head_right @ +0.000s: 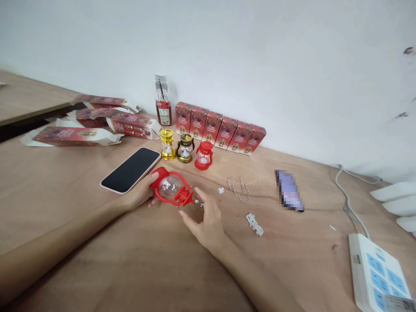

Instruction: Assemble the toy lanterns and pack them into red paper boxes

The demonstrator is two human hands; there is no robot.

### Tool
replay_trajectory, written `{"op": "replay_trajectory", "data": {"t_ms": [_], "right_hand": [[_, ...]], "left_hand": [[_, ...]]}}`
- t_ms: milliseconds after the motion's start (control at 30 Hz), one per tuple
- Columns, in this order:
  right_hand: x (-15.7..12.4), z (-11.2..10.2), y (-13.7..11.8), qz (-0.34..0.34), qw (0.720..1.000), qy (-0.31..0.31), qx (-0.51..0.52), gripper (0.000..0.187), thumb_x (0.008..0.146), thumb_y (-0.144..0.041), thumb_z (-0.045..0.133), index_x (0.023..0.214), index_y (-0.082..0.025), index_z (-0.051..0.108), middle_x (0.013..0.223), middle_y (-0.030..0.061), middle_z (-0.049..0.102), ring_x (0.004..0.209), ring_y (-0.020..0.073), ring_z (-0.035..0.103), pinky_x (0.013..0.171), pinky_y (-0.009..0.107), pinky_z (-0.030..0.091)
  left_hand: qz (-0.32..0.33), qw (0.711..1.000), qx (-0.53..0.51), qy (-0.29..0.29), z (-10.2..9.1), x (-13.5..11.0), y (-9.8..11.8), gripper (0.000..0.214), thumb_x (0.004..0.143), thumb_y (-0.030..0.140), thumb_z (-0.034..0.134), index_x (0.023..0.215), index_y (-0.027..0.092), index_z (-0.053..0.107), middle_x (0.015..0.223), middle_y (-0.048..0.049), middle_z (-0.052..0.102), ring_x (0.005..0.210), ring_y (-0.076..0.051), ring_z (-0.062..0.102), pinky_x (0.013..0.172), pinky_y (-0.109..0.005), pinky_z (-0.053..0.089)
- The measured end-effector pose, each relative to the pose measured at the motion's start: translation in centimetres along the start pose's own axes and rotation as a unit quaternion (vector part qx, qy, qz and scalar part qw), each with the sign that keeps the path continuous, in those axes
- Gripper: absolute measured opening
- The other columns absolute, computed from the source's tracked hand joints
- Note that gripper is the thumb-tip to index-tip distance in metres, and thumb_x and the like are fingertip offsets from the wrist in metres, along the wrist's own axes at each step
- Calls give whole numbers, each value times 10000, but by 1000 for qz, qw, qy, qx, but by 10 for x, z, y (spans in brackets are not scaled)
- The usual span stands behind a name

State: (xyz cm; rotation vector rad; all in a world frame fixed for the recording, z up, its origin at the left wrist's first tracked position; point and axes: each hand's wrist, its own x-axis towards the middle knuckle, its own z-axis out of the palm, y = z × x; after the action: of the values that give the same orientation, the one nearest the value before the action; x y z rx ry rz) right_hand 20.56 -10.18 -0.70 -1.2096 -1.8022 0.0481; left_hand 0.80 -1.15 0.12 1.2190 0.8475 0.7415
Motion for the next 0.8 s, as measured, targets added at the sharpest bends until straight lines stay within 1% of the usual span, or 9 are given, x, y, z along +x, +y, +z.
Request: {"op": "replay_trajectory", "data": {"t_ms": [133, 400, 667, 800], "right_hand": [[1, 0, 1, -16, 1000, -6, -6, 508, 806, -287, 634, 1277, -206, 462, 1116, 108, 632, 1021, 220, 620, 870, 390, 539], [0, 0, 1, -14, 1000, -9, 1, 490, 813, -290, 623, 1272, -202, 474, 1106, 105, 618, 1012, 213, 610, 867, 382, 532], [0, -1, 1, -15, 1000, -9, -4, 485, 818, -260, 622, 1274, -199, 468, 1113, 102, 613, 1028, 207, 603, 877, 363, 533], [1, -1, 0, -15, 1000, -12, -9, 475, 829, -249, 611, 1278, -194, 464, 1128, 103, 611, 1046, 203, 598, 893, 359, 530]], "left_hand": [[2, 1000, 0, 6, 0, 0, 0, 595, 726, 708, 451, 606, 131, 540, 357, -8, 492, 274, -95, 415, 262, -184, 321], [9, 1000, 2, -7, 1, -1, 2, 603, 744, 708, 428, 600, 133, 541, 337, -3, 479, 266, -99, 408, 255, -187, 308], [4, 1000, 1, -6, 1, 0, 1, 612, 707, 737, 449, 597, 141, 535, 352, 0, 489, 274, -97, 416, 259, -186, 308], [6, 1000, 4, -13, 1, -1, 3, 588, 743, 708, 427, 628, 142, 538, 349, 11, 485, 269, -90, 402, 263, -182, 298]]}}
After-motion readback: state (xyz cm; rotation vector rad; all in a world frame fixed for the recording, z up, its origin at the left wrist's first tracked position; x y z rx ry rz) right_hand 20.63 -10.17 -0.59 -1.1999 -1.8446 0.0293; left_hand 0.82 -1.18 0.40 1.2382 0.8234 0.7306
